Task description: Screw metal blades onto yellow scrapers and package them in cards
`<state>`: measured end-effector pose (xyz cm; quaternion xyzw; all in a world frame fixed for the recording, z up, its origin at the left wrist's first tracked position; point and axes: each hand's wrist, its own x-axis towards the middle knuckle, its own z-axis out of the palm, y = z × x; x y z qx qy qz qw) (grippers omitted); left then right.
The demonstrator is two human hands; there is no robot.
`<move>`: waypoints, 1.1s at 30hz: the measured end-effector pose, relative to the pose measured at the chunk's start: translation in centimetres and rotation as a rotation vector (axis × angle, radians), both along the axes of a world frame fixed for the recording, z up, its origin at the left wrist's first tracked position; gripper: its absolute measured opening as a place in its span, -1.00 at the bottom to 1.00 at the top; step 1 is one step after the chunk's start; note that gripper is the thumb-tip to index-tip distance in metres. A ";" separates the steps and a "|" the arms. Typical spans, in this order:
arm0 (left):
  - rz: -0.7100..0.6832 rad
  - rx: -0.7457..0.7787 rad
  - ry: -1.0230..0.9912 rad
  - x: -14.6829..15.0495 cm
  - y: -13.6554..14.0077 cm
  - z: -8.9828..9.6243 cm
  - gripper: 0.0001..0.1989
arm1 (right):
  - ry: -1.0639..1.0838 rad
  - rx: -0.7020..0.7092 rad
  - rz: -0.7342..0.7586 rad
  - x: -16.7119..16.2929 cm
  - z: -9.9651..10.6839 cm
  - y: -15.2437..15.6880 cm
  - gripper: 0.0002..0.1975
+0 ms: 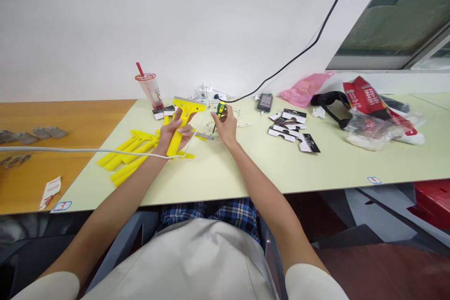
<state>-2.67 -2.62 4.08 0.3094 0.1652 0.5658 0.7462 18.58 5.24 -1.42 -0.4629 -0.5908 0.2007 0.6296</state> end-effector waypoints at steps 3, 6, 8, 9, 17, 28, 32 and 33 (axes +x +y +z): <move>0.018 -0.021 0.029 0.2 -0.1 0.2 -0.34 | 0.003 -0.019 0.021 0.0 -0.1 0.0 -0.30; 0.036 -0.043 0.039 0.3 -0.1 0.3 -0.34 | -0.013 -0.038 0.033 0.0 -0.2 0.0 -0.31; 0.046 -0.046 0.048 0.2 0.0 0.3 -0.35 | -0.020 -0.040 0.032 -0.1 -0.3 0.0 -0.31; 0.051 -0.042 0.057 0.2 0.0 0.3 -0.35 | -0.019 -0.037 0.030 -0.1 -0.4 0.0 -0.30; 0.091 -0.080 0.133 0.2 1.0 -0.4 -0.39 | 0.053 0.024 0.018 0.0 0.2 -0.1 -0.30; 0.165 -0.237 0.227 1.2 2.0 -1.4 -0.35 | 0.164 0.198 -0.032 0.1 1.8 -1.0 -0.40; 0.163 -0.252 0.281 1.5 2.1 -2.0 -0.34 | 0.183 0.218 -0.029 -0.1 2.4 -1.5 -0.42; 0.153 -0.254 0.293 1.5 2.1 -2.1 -0.33 | 0.183 0.215 -0.022 -0.2 2.4 -1.6 -0.43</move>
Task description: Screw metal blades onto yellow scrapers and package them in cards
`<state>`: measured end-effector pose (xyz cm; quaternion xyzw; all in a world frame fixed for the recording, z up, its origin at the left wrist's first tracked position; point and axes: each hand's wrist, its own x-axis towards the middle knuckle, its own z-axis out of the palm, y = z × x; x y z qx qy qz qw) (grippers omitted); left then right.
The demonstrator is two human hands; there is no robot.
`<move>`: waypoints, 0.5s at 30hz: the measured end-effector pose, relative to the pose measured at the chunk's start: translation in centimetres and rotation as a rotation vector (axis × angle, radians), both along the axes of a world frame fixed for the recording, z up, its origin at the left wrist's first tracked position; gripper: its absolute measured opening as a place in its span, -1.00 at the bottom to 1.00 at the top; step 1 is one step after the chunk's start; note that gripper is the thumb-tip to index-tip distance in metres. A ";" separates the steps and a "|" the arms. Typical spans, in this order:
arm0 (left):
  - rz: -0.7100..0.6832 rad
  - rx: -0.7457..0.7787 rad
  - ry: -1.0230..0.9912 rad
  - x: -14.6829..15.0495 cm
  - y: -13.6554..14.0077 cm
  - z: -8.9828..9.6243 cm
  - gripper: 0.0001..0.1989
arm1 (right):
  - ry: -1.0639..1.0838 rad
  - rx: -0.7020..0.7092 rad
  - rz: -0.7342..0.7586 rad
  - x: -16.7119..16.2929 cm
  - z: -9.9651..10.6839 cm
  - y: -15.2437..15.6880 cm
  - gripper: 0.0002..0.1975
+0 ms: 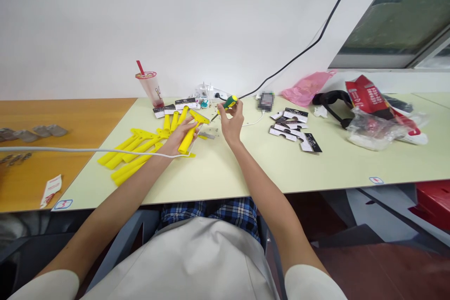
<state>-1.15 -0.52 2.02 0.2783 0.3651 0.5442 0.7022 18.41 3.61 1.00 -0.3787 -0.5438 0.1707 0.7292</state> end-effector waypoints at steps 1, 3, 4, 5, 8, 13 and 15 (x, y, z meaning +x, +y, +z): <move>-0.011 -0.003 0.008 0.0 0.0 0.0 -0.32 | -0.002 -0.002 0.011 -0.1 0.0 -0.1 -0.43; -0.027 -0.006 0.018 0.1 0.0 0.0 -0.32 | -0.001 0.001 0.033 -0.2 0.0 -0.1 -0.43; -0.032 -0.007 0.020 0.1 -0.1 0.0 -0.33 | 0.000 0.007 0.041 -0.2 0.0 -0.1 -0.43; -0.036 -0.005 0.021 0.1 -0.1 0.1 -0.35 | -0.001 0.013 0.048 -0.3 0.0 -0.2 -0.44; -0.042 -0.004 0.030 0.1 -0.1 0.1 -0.39 | -0.019 0.029 0.060 -0.4 0.0 -0.2 -0.47; -0.060 0.006 0.025 0.1 0.0 -0.3 -0.38 | -0.033 0.031 0.050 -0.4 0.0 -0.2 -0.48; -0.072 -0.001 0.015 0.2 0.0 -0.4 -0.40 | -0.023 0.029 0.050 -0.4 0.0 -0.2 -0.47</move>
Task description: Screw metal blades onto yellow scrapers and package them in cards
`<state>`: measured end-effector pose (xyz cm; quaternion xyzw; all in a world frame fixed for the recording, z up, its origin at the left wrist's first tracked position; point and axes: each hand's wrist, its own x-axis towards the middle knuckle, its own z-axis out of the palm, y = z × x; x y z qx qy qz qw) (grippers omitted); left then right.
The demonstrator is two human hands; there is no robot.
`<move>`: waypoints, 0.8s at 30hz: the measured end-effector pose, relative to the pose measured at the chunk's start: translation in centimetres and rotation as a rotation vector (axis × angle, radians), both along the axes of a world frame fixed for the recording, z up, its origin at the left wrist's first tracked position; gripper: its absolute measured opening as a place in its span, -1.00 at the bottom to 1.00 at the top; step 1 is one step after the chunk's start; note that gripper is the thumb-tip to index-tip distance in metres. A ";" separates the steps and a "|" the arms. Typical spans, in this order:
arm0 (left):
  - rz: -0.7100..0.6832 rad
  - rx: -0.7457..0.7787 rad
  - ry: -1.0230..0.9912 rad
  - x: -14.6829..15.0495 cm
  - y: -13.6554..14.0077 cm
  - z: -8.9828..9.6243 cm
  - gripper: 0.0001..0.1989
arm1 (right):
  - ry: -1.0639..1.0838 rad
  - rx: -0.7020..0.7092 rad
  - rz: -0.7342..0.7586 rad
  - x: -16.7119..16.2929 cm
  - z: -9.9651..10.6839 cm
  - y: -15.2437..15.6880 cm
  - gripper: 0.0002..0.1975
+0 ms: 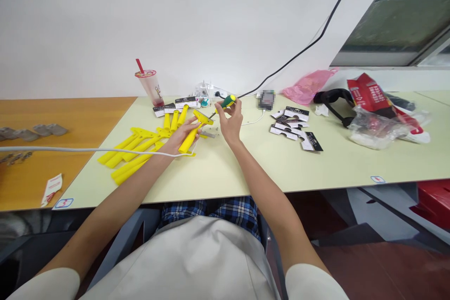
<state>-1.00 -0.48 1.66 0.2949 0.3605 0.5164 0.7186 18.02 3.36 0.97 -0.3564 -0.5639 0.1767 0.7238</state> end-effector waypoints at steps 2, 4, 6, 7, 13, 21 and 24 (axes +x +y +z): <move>-0.014 -0.015 -0.008 0.0 0.0 0.0 -0.46 | 0.011 0.003 0.006 0.0 0.0 -0.1 -0.47; -0.038 -0.019 -0.026 0.0 0.0 0.1 -0.54 | 0.013 0.003 0.007 0.0 0.1 -0.2 -0.47; -0.054 -0.022 -0.052 0.0 -0.1 0.2 -0.64 | 0.009 -0.003 0.006 0.0 0.2 -0.3 -0.46; -0.055 -0.031 -0.066 0.0 -0.1 0.2 -0.69 | 0.009 -0.007 0.007 0.0 0.2 -0.3 -0.44; -0.053 -0.071 -0.132 0.0 -0.3 0.3 -0.75 | -0.014 0.002 0.005 0.0 0.1 -0.2 -0.46; -0.040 -0.071 -0.129 0.0 -0.2 0.1 -0.78 | -0.019 -0.006 0.009 0.1 0.3 -0.3 -0.51; -0.047 -0.060 -0.134 -0.1 -0.1 0.0 -0.75 | -0.029 -0.023 -0.006 0.1 0.4 -0.4 -0.46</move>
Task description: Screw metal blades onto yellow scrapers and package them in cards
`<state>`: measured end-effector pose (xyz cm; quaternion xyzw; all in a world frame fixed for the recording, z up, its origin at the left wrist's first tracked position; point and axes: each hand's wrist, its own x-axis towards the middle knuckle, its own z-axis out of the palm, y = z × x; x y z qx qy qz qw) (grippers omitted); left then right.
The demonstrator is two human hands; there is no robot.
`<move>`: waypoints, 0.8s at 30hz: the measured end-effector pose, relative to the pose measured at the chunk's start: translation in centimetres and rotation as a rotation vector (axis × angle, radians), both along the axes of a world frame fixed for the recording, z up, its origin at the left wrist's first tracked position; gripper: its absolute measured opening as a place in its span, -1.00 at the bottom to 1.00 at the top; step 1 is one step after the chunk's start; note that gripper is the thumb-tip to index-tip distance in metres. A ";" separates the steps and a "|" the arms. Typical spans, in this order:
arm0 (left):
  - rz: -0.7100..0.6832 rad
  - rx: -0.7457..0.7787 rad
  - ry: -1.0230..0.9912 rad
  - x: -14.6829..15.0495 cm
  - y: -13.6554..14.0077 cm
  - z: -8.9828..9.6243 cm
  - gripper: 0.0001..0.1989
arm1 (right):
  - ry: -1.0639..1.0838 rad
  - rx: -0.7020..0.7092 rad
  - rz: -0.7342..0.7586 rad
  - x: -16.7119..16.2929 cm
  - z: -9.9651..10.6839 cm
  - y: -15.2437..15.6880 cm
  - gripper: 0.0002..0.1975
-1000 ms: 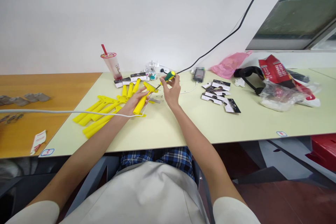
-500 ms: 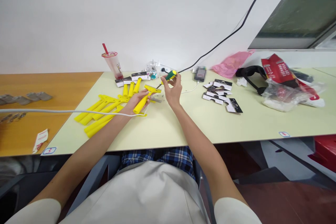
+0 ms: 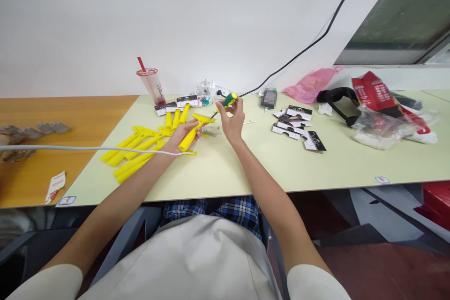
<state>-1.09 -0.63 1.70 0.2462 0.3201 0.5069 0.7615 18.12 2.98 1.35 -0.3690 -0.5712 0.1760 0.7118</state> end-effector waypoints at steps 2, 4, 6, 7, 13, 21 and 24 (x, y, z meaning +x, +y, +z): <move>-0.005 0.016 -0.005 0.0 0.0 -0.1 -0.72 | 0.009 -0.007 0.003 0.0 0.0 0.0 -0.43; -0.006 0.024 -0.006 -0.1 0.1 -0.1 -0.71 | 0.010 -0.009 0.010 0.0 0.0 0.0 -0.42; 0.001 0.023 0.003 0.0 0.0 -0.1 -0.74 | 0.000 -0.010 0.013 0.0 -0.1 0.0 -0.42; 0.005 0.022 0.008 0.0 0.0 0.0 -0.76 | -0.003 -0.009 0.013 0.0 -0.1 0.0 -0.42; -0.004 0.036 0.035 0.2 -0.3 0.4 -0.78 | 0.039 0.001 0.013 -0.1 0.0 -0.1 -0.40; 0.003 0.049 0.041 0.2 0.0 -0.1 -0.74 | 0.062 0.001 0.025 -0.1 0.0 -0.1 -0.42; 0.013 0.039 0.043 0.2 0.1 -0.2 -0.75 | 0.053 -0.007 0.030 -0.1 0.0 -0.1 -0.43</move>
